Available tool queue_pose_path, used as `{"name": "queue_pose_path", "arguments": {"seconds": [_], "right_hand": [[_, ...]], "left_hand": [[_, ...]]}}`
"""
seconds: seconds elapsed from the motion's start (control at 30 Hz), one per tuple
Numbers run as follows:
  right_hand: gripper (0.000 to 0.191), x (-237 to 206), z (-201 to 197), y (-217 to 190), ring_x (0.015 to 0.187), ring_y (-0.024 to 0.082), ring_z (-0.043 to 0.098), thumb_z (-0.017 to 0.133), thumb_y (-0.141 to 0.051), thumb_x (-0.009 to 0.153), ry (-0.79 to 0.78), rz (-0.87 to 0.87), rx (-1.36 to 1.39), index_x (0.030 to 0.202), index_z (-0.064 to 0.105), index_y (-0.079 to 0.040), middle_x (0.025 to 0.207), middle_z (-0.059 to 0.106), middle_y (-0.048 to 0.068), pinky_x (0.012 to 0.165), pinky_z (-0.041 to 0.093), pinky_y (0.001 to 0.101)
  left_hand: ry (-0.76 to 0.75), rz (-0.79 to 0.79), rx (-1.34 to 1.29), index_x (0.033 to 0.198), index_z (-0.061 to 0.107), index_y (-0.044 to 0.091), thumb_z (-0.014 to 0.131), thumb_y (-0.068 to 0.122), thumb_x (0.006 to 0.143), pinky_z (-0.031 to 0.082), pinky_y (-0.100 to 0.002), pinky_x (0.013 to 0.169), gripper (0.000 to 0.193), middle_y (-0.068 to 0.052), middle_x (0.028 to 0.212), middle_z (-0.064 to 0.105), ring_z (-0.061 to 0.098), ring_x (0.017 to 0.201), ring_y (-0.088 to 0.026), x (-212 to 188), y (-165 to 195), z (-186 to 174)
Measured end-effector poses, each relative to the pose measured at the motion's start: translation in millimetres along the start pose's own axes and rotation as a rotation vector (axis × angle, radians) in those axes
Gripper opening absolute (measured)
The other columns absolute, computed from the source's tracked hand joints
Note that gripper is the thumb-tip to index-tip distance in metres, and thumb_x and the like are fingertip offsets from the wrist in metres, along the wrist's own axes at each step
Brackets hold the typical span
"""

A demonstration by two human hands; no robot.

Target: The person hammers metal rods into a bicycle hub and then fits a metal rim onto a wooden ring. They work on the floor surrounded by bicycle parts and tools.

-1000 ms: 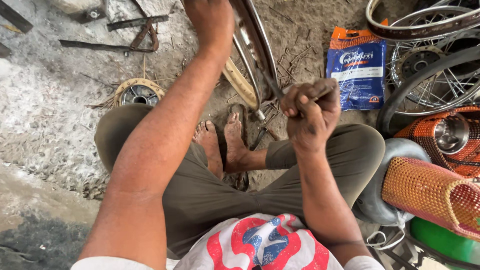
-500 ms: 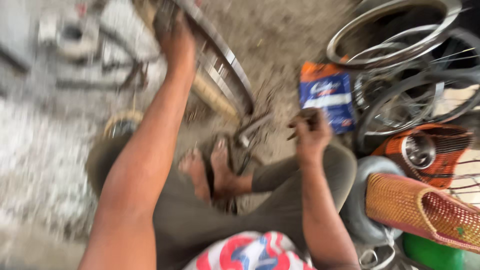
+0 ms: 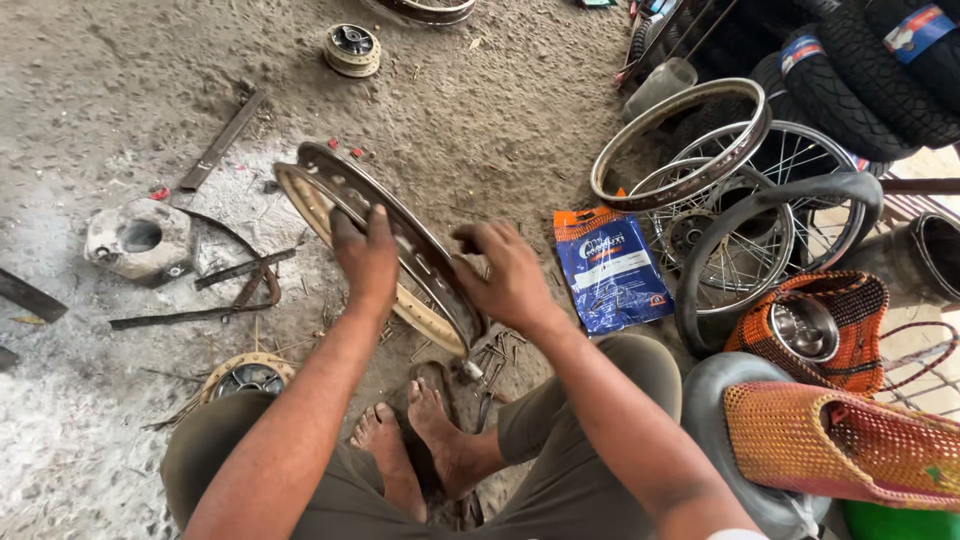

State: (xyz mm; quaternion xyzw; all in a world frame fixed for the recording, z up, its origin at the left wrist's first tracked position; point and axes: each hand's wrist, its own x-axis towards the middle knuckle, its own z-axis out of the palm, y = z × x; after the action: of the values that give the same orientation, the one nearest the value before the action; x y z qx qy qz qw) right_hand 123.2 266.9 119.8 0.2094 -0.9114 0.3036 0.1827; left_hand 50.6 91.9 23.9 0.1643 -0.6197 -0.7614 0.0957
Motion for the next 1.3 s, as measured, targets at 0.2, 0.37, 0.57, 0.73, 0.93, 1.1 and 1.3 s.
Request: {"name": "queue_pose_path", "arguments": {"seconds": [0.2, 0.37, 0.57, 0.73, 0.93, 1.1, 1.3], "right_hand": [[0.034, 24.8, 41.2, -25.9, 0.098, 0.037, 0.063, 0.069, -0.006, 0.085, 0.089, -0.160, -0.070, 0.118, 0.063, -0.003, 0.103, 0.066, 0.015, 0.087, 0.053, 0.0464], [0.027, 26.5, 49.8, -16.1, 0.097, 0.036, 0.063, 0.069, -0.007, 0.088, 0.008, -0.093, -0.065, 0.113, 0.064, -0.003, 0.100, 0.066, 0.016, 0.084, 0.053, 0.0457], [0.026, 19.7, 45.0, -8.9, 0.096, 0.038, 0.062, 0.070, -0.008, 0.082, -0.007, -0.058, -0.111, 0.108, 0.064, -0.003, 0.098, 0.065, 0.017, 0.081, 0.052, 0.0470], [0.015, 17.5, 46.0, -3.8, 0.092, 0.035, 0.063, 0.069, -0.009, 0.092, 0.053, -0.069, -0.117, 0.106, 0.064, -0.005, 0.096, 0.064, 0.014, 0.079, 0.052, 0.0452], [0.013, 16.2, 22.9, 15.6, 0.083, 0.027, 0.066, 0.070, -0.013, 0.095, 0.191, 0.056, -0.130, 0.104, 0.065, -0.005, 0.094, 0.065, 0.012, 0.071, 0.055, 0.0414], [0.026, 3.3, 31.7, 19.1, 0.084, 0.033, 0.071, 0.072, -0.018, 0.092, 0.077, 0.162, 0.037, 0.112, 0.063, -0.002, 0.094, 0.069, 0.017, 0.072, 0.057, 0.0456], [0.024, -11.6, 61.4, 19.1, 0.074, 0.038, 0.070, 0.063, -0.018, 0.101, -0.048, 0.334, 0.101, 0.116, 0.055, 0.000, 0.082, 0.070, 0.021, 0.069, 0.055, 0.0473]], "left_hand": [[0.026, 0.388, 0.167, 0.112, 0.056, 0.000, 0.070, 0.015, 0.100, 0.053, -0.039, 0.079, 0.024, -0.010, 0.097, 0.065, 0.064, 0.086, -0.022, -19.7, 6.1, 8.1], [-0.068, 0.125, 0.081, 0.104, 0.054, 0.006, 0.066, 0.020, 0.098, 0.053, -0.033, 0.069, 0.019, -0.002, 0.088, 0.056, 0.058, 0.078, -0.017, -20.9, 11.4, 5.7], [-0.099, 0.229, 0.124, 0.107, 0.055, 0.003, 0.068, 0.018, 0.101, 0.050, -0.035, 0.076, 0.020, -0.006, 0.092, 0.060, 0.059, 0.084, -0.020, -22.1, 10.6, 9.0], [-0.133, 0.192, 0.157, 0.130, 0.051, -0.002, 0.066, 0.031, 0.102, 0.044, -0.042, 0.098, 0.046, -0.020, 0.122, 0.059, 0.056, 0.113, -0.029, -19.9, 8.2, 4.3], [-0.408, -0.267, 0.234, 0.147, 0.052, 0.003, 0.048, 0.068, 0.089, 0.034, -0.048, 0.116, 0.087, -0.022, 0.144, 0.056, 0.050, 0.137, -0.034, -18.9, 2.7, -4.6], [-0.550, -0.304, 0.310, 0.137, 0.055, -0.005, 0.047, 0.082, 0.085, 0.040, -0.050, 0.113, 0.103, -0.026, 0.137, 0.057, 0.054, 0.130, -0.034, -10.2, -7.5, -5.1], [-0.505, -0.151, 0.384, 0.109, 0.065, -0.002, 0.040, 0.088, 0.082, 0.053, -0.044, 0.092, 0.097, -0.016, 0.102, 0.067, 0.066, 0.099, -0.027, -7.2, -28.0, -1.4]]}}
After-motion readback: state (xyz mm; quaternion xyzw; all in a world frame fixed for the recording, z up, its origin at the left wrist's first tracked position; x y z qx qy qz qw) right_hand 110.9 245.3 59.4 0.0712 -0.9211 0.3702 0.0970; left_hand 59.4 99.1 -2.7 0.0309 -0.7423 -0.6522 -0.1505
